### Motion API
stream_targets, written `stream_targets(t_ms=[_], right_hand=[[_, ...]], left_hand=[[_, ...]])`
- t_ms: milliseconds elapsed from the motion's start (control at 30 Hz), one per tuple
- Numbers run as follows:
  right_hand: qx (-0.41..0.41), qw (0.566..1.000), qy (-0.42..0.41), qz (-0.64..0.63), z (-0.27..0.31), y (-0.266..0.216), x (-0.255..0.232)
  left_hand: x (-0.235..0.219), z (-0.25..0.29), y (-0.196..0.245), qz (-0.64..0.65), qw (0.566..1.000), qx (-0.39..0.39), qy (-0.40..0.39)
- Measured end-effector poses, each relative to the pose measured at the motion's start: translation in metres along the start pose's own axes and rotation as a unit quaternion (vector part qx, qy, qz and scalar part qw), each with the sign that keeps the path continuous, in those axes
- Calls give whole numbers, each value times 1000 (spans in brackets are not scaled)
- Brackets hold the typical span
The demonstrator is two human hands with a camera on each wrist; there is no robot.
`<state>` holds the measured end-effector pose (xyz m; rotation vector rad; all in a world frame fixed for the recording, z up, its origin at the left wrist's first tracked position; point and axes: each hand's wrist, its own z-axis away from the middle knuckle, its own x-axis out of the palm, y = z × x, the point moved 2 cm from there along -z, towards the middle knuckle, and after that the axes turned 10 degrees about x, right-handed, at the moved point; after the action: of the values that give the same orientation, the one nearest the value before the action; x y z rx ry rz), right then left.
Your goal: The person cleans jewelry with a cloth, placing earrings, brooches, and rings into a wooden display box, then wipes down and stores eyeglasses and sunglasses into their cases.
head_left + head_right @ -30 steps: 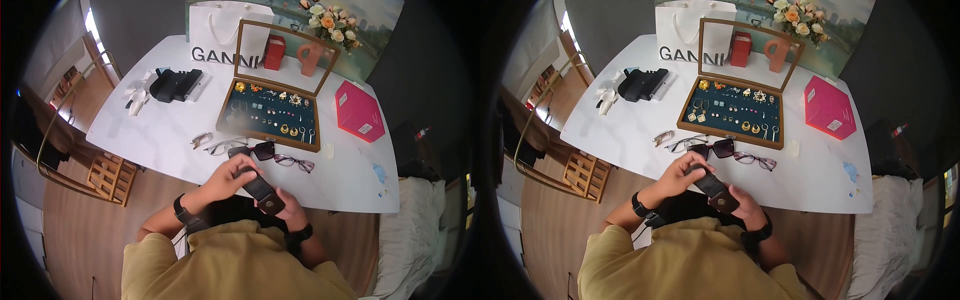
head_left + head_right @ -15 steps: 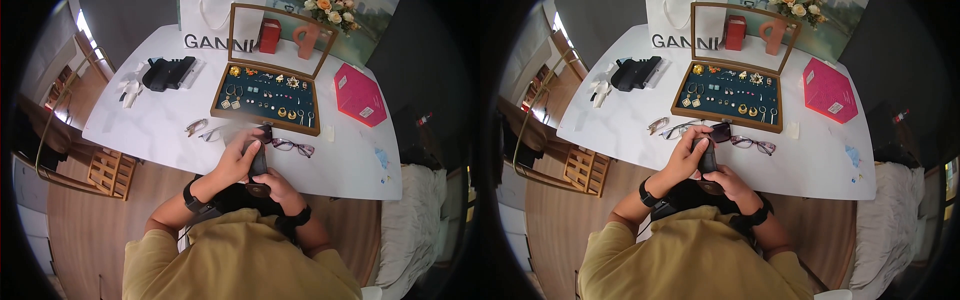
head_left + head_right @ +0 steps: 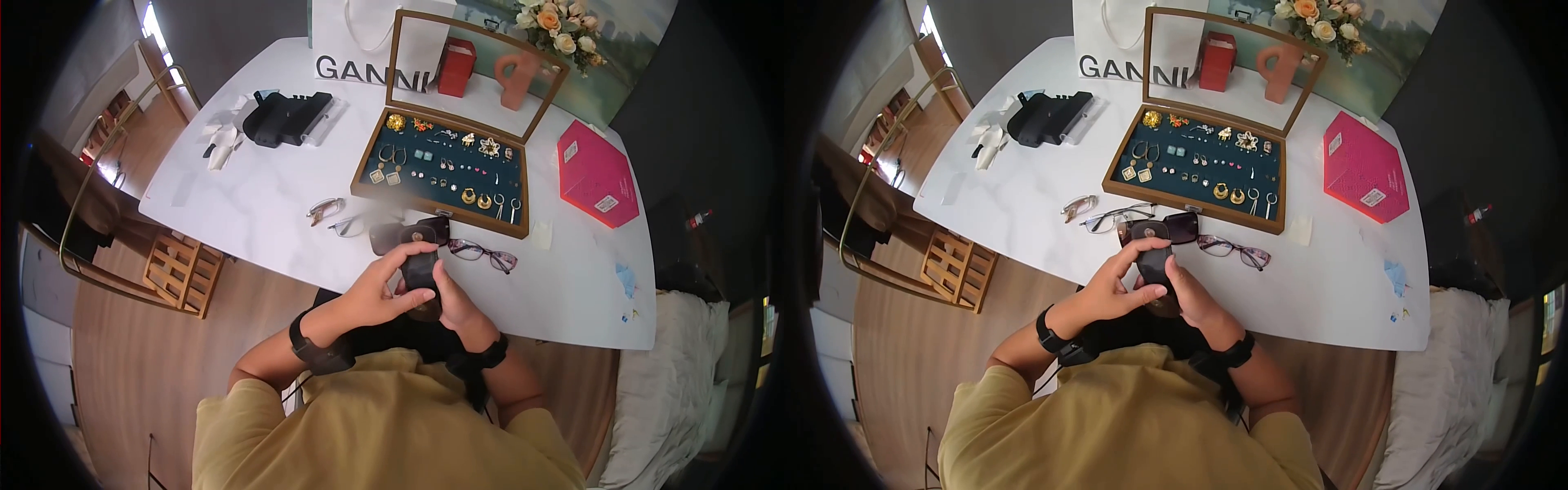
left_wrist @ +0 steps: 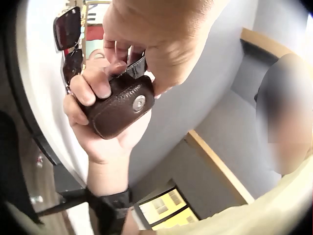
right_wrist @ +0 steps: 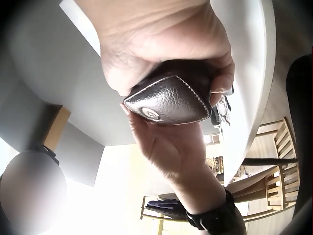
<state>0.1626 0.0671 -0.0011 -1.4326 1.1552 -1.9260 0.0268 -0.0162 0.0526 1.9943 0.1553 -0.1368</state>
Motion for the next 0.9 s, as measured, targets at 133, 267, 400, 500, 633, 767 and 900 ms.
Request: stream_targets(t_ms=[133,267,400,500,633,767,900], right_hand=[[69,993,60,-80,-3,0,6],[79,981,-13,-175,-4,-2,5],[64,991,55,-106,-15,-13,4],[42,998,34,-12,-26,-33,0],[-5,996,85,39,-43,-86,-4],[-31,994,83,69,-57,-134,-9],[-73,987,124,72,-69,-162,-5]], left_hand=[[11,0,-14,209,977,-39,-21],[8,-12,-3,23,996,52,-67],[8,-21,4,13,998,26,-54],[-2,-24,3,-60,997,49,-7],[-43,-26,-10,-367,912,146,113],[-102,-14,-46,-554,816,4,163],[-132,-4,-71,-518,843,-79,122]])
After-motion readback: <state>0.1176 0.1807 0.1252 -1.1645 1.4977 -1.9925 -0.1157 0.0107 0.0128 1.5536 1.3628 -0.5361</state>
